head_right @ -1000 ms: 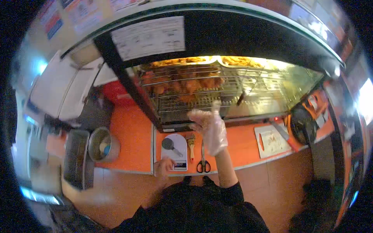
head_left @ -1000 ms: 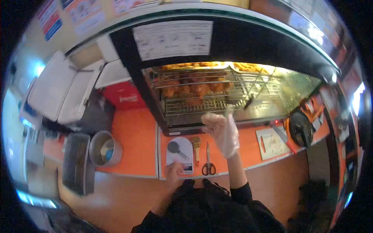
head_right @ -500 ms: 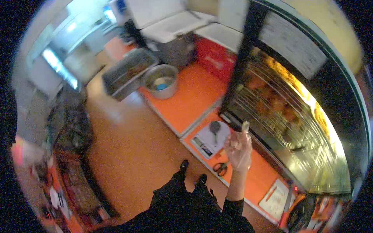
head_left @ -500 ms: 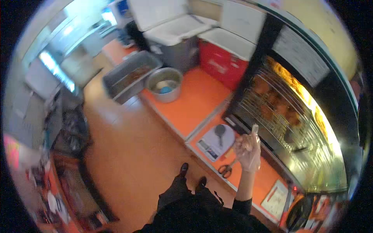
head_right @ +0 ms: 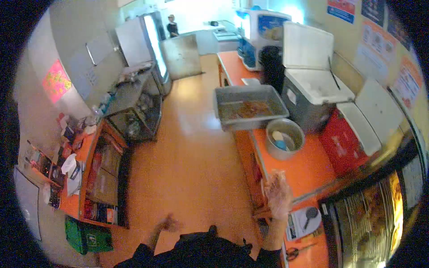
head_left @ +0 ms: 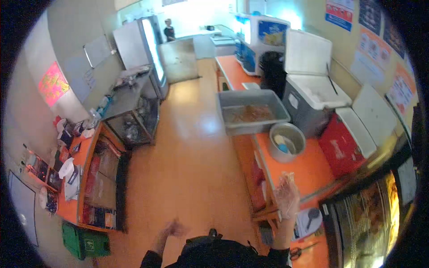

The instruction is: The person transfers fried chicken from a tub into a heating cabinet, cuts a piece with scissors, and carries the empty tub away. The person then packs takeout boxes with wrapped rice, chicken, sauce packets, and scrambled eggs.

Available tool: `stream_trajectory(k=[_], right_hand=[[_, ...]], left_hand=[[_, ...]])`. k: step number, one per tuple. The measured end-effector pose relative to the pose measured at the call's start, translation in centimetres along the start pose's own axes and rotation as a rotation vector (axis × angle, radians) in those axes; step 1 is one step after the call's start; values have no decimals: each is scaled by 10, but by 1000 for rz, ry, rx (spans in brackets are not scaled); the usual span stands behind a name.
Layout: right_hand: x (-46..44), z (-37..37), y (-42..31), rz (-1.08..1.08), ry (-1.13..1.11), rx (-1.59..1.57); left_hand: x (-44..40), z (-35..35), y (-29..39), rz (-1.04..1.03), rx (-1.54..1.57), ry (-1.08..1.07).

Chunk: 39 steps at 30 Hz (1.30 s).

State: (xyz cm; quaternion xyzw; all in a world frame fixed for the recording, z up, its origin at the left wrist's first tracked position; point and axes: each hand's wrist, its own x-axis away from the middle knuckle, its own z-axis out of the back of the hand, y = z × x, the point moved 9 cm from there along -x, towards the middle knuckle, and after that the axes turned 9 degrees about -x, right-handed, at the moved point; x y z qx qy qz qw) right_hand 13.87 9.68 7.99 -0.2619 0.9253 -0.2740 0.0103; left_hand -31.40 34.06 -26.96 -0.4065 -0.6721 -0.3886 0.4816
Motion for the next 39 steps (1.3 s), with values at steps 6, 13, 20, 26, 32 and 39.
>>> stream_trajectory(k=[6,13,20,26,32,39], right_hand=[[-43,-24,43,5,28,-62],[-86,57,-1,199,333,172],[-182,51,-56,372,333,234],[-296,-50,-65,472,249,514],[-405,-163,-5,175,-89,380],[-535,-246,92,228,-106,421]], left_hand=[[78,53,345,-831,-46,334],[138,20,633,-1033,17,183],[-9,77,761,-1246,-318,-529],[79,91,705,-789,-111,-48],[207,195,628,-753,83,316],[293,315,628,-760,239,624]])
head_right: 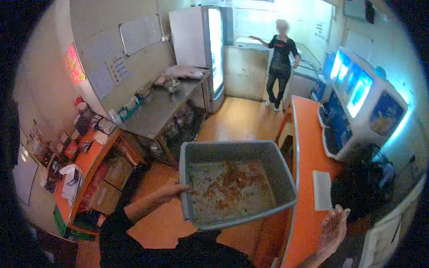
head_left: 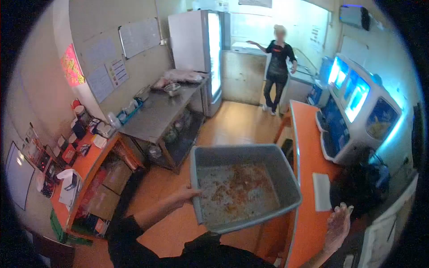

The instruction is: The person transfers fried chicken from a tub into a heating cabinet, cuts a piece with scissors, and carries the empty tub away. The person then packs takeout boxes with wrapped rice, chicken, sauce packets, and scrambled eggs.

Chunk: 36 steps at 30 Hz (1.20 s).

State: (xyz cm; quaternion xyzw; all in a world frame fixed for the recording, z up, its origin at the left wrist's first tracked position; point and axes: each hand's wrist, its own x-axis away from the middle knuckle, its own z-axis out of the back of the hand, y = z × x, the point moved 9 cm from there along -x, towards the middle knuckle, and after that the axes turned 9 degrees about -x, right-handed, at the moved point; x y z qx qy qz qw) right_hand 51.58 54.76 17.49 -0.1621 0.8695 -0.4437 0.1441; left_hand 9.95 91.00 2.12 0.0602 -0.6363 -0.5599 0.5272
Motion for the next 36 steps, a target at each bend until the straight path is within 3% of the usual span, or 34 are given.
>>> stream_trajectory(k=[4,7,8,12,15,17,21,23,26,27,28,29,31,32,34,36], right_hand=[[-57,-55,55,-46,-184,-156],[-82,-83,86,-134,-125,-118],[-90,-80,97,-164,1,-76],[-133,-99,123,-65,77,-48],[-192,-132,143,-163,-159,-194],[-222,-124,155,-172,153,-72],[-298,-156,178,-199,131,-68],[-335,-186,195,-302,-152,-170],[-382,-229,204,-244,-88,-133],[-399,-232,215,-272,-122,-124],[-417,-233,225,-278,-271,-177],[-435,-235,234,-166,-348,31],[-468,-238,250,98,-433,457],[-465,-269,244,454,-662,779],[-453,-335,275,856,-946,1022],[-464,-372,343,164,-1069,169]], left_hand=[[-47,41,77,-174,-13,151],[-112,58,124,-309,96,260],[-125,65,137,-359,191,313],[-204,68,185,-343,324,320],[-257,67,227,-437,466,290],[-292,60,238,-283,460,309],[-360,59,267,-307,556,293],[-386,60,275,-216,497,306],[-384,66,315,-327,470,411],[-406,70,306,-316,495,447],[-444,67,297,-366,547,322],[-466,63,294,-424,602,205],[-478,67,305,-289,545,277],[-470,70,330,-324,520,211],[-445,81,375,-458,527,162],[-423,94,394,-576,540,216]])
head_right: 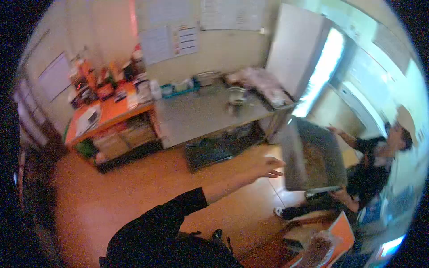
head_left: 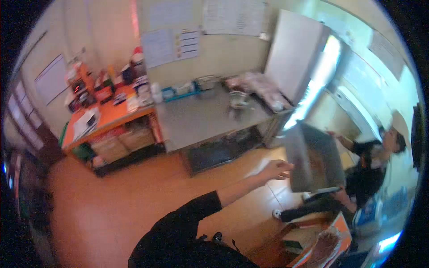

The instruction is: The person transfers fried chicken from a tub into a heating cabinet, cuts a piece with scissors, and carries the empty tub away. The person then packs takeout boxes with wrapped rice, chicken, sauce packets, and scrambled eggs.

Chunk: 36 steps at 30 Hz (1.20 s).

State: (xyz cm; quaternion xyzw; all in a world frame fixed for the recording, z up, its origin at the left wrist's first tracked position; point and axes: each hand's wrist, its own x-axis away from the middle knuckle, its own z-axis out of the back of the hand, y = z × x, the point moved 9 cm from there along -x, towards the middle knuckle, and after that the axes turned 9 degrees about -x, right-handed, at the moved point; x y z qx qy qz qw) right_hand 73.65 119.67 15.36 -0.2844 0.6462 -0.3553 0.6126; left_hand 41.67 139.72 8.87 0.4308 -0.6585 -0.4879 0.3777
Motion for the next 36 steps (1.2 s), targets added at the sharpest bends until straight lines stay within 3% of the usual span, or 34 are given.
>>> stream_trajectory(k=[1,3,4,6,8,9,11,15,17,18,19,21,22,24,27,28,32,35,36], right_hand=[[-10,-21,33,-121,24,-504],[-28,-84,52,-290,18,-1014],[-35,-128,61,-469,235,-1000],[-42,-209,69,-668,407,-979],[-58,-321,41,-546,-304,-951],[-57,-354,51,-557,-335,-969],[-31,-437,76,-869,-446,-1203],[-15,-590,33,-819,-599,-1215],[-2,-662,18,-946,-759,-1255],[5,-693,8,-813,-859,-1285],[6,-719,1,-811,-874,-1294],[11,-766,12,-898,-895,-782],[3,-778,33,-663,-980,-738],[-31,-780,90,-485,-920,-222],[-118,-784,-44,-48,-982,-564],[-122,-800,-60,6,-1011,-649],[-31,-965,-24,-191,-1229,-670],[56,-1088,-7,-312,-1486,-694],[72,-1117,-14,-307,-1565,-731]], left_hand=[[7,9,4,-28,-20,20],[38,33,-21,-51,-205,-68],[64,52,-42,-46,-280,-110],[137,111,-102,70,-311,-28],[231,178,-172,261,-221,193],[282,209,-205,353,-148,331],[386,259,-260,509,18,606],[560,310,-323,687,335,1027],[618,322,-339,727,464,1163],[639,327,-346,740,516,1207],[654,333,-351,745,564,1242],[671,343,-357,746,641,1289],[676,351,-359,745,671,1301],[679,371,-357,726,706,1319],[677,415,-353,703,746,1337],[676,436,-351,696,749,1343],[677,528,-335,659,730,1364],[663,608,-281,561,765,1406],[654,637,-252,513,649,1406]])
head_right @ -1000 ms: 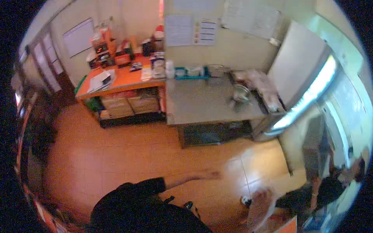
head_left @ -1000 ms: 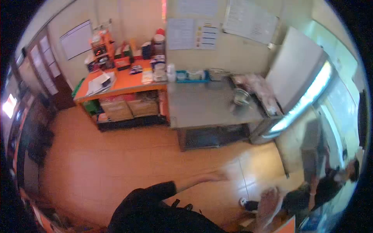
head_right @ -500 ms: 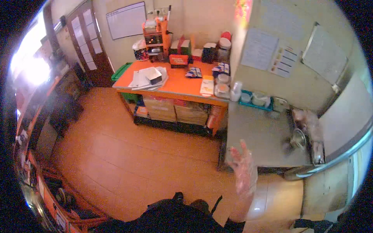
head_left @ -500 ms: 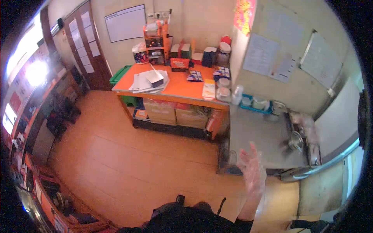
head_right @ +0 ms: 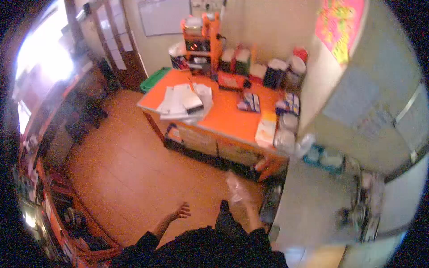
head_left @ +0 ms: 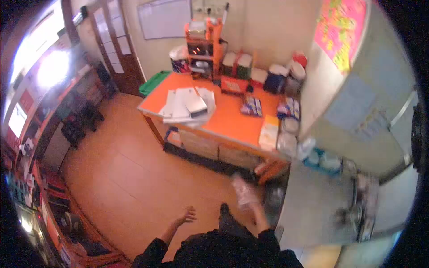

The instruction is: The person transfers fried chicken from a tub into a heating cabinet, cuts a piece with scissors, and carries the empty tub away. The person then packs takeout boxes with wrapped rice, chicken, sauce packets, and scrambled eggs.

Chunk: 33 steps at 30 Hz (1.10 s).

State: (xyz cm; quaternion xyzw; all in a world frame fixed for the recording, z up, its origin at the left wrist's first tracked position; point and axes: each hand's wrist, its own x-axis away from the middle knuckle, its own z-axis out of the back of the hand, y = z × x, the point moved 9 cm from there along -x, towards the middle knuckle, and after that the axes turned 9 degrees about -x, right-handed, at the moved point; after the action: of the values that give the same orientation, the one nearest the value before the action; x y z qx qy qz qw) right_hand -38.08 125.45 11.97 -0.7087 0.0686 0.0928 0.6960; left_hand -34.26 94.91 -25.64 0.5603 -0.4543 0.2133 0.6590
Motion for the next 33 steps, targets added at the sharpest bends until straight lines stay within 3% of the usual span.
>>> stream_trajectory(k=[2,4,7,8,9,14,20,23,26,30,31,33], right_hand=[[-49,-21,9,-5,-159,-32],[-90,-40,14,-4,-303,-60],[-128,-88,28,-14,-534,-130],[-136,-107,36,-27,-618,-164],[-140,-130,47,-46,-702,-196],[-158,-227,80,-97,-1048,-301],[-209,-258,110,-170,-1134,-358],[-253,-250,119,-171,-1085,-362],[-287,-236,118,-136,-1008,-391],[-337,-231,87,107,-952,-236],[-339,-233,55,299,-1154,-433],[-334,-231,5,506,-1345,-635]], left_hand=[[19,-43,103,-508,-483,40],[-13,-85,110,-782,-508,-260],[61,-138,182,-647,-542,-280],[60,-136,181,-548,-375,-242],[53,-131,179,-457,-209,-202],[16,-61,173,-449,-45,95],[47,20,237,-612,156,577],[58,34,293,-684,-106,722],[81,-8,375,-761,-1014,753],[61,-27,405,-911,-887,526],[46,-29,394,-957,-829,455],[21,-32,374,-1036,-700,330]])
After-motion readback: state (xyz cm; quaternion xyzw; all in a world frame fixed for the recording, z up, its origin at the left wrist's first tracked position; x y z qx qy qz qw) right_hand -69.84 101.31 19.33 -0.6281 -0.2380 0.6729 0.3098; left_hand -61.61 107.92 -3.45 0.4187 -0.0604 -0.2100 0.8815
